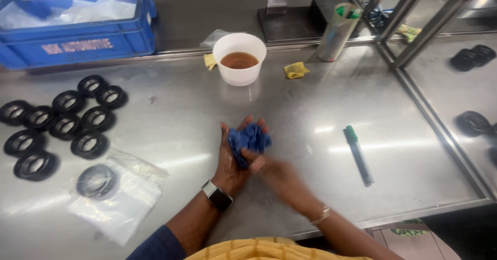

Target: The recorder picks up black circular metal or plastic parts, marks them with a green pen, and cleans them using a cloth and a cup of liquid.

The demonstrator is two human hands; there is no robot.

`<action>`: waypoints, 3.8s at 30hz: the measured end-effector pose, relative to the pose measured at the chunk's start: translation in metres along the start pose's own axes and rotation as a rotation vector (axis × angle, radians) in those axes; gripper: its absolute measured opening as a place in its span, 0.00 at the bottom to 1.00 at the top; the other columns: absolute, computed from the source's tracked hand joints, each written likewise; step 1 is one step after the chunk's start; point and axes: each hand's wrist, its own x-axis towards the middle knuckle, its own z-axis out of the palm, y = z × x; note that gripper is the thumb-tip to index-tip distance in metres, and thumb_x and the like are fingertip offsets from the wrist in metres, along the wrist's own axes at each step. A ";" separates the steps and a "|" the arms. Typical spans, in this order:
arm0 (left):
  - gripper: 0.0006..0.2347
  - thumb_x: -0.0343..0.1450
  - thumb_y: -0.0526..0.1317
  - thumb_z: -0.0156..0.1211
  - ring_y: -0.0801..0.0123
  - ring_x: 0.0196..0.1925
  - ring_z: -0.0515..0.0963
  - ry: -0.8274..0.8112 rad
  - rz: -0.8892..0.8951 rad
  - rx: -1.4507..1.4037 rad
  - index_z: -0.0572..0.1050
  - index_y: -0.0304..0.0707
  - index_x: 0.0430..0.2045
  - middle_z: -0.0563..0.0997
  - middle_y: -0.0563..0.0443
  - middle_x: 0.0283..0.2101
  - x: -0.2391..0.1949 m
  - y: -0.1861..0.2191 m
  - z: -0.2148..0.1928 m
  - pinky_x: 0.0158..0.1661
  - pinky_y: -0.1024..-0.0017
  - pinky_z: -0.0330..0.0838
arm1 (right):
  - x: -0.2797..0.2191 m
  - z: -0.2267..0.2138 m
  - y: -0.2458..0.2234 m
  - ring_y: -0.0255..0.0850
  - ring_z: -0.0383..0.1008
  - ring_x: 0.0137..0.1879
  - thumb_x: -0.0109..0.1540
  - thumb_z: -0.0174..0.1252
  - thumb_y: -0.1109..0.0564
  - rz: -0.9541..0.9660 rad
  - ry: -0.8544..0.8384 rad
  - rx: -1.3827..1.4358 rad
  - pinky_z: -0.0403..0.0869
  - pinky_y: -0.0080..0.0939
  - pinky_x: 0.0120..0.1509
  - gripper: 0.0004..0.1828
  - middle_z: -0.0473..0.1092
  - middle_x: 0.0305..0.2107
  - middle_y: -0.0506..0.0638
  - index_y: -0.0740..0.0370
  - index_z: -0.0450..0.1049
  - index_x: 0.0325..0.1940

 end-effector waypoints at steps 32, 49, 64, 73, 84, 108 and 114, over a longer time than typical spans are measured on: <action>0.17 0.67 0.54 0.64 0.64 0.29 0.80 0.265 -0.215 2.070 0.80 0.37 0.31 0.81 0.50 0.29 -0.008 -0.028 0.070 0.35 0.65 0.75 | -0.163 -0.388 0.181 0.60 0.69 0.56 0.62 0.61 0.59 0.743 1.093 -0.970 0.69 0.54 0.61 0.33 0.68 0.52 0.71 0.65 0.62 0.71; 0.16 0.67 0.54 0.63 0.65 0.35 0.80 0.059 -0.148 2.139 0.79 0.39 0.30 0.80 0.53 0.32 -0.009 -0.026 0.061 0.37 0.66 0.74 | -0.119 -0.464 0.280 0.56 0.71 0.60 0.62 0.65 0.41 1.101 0.987 -1.087 0.58 0.61 0.66 0.18 0.76 0.45 0.59 0.33 0.80 0.56; 0.14 0.67 0.52 0.64 0.66 0.37 0.79 0.006 -0.144 2.172 0.78 0.40 0.30 0.79 0.55 0.33 -0.014 -0.028 0.067 0.39 0.65 0.75 | -0.030 -0.205 0.135 0.57 0.72 0.43 0.66 0.59 0.48 0.454 0.706 -1.175 0.71 0.55 0.48 0.20 0.69 0.37 0.64 0.53 0.76 0.60; 0.17 0.56 0.52 0.75 0.45 0.76 0.55 -0.285 0.063 2.260 0.77 0.41 0.23 0.57 0.46 0.77 -0.013 -0.035 0.071 0.58 0.54 0.65 | -0.042 -0.225 0.162 0.46 0.74 0.43 0.63 0.51 0.59 0.271 0.513 -0.389 0.71 0.42 0.51 0.19 0.75 0.38 0.54 0.54 0.76 0.58; 0.16 0.59 0.51 0.73 0.53 0.73 0.61 -0.207 -0.161 2.325 0.76 0.40 0.27 0.60 0.58 0.75 -0.006 -0.037 0.074 0.61 0.56 0.62 | -0.210 -0.490 0.293 0.71 0.48 0.72 0.58 0.64 0.46 1.073 1.090 -1.068 0.50 0.68 0.70 0.42 0.50 0.65 0.74 0.35 0.55 0.74; 0.15 0.61 0.52 0.71 0.57 0.71 0.63 -0.193 -0.171 2.268 0.76 0.42 0.28 0.61 0.61 0.75 -0.011 -0.033 0.073 0.62 0.57 0.63 | -0.084 -0.298 0.190 0.54 0.75 0.42 0.58 0.65 0.54 0.506 0.730 -1.138 0.74 0.54 0.47 0.17 0.75 0.34 0.57 0.48 0.80 0.52; 0.15 0.61 0.51 0.71 0.56 0.71 0.62 -0.189 -0.132 2.270 0.77 0.42 0.29 0.61 0.60 0.75 -0.013 -0.034 0.069 0.62 0.56 0.62 | -0.033 -0.174 0.092 0.48 0.70 0.39 0.64 0.61 0.52 0.585 0.640 -0.956 0.74 0.48 0.44 0.16 0.70 0.34 0.58 0.52 0.78 0.56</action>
